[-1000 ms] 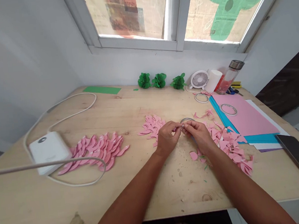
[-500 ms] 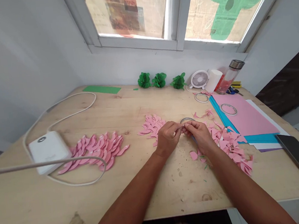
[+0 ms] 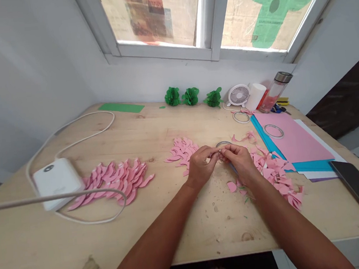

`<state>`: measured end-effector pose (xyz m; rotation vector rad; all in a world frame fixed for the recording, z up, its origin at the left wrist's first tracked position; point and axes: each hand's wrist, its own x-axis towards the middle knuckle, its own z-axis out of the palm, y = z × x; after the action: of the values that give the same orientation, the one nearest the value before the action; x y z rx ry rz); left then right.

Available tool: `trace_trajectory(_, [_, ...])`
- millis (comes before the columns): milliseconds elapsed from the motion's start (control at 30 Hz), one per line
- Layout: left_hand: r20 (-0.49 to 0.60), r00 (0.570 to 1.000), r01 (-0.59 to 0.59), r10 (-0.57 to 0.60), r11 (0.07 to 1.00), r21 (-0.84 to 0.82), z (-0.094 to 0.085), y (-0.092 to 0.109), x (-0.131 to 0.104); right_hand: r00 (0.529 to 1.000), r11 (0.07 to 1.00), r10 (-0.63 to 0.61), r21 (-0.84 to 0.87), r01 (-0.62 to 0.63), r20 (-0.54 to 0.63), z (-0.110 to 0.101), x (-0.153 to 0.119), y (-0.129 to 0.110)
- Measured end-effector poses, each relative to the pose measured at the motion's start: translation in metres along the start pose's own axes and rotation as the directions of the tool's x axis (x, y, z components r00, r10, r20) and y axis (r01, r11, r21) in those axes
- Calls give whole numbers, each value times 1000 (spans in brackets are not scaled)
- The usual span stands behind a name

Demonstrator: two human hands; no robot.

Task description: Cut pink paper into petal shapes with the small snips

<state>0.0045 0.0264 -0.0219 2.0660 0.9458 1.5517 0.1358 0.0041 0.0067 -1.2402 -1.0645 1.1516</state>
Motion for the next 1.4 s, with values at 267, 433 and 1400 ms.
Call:
trace_trajectory(267, [-52,996,69,-74,994,-84,-2,0,2,1000,1000,13,-7,-13,-5,0,0,0])
trace_trajectory(433, [-29,995,88,-91,992,-85,-1,-2,1,1000,1000,0,-21,0,5,1,-2,-4])
trace_trajectory(1400, [-24,994,110,-109,994,4,-2,1,1,1000,999,-3,-53,3,-2,3,-1,-3])
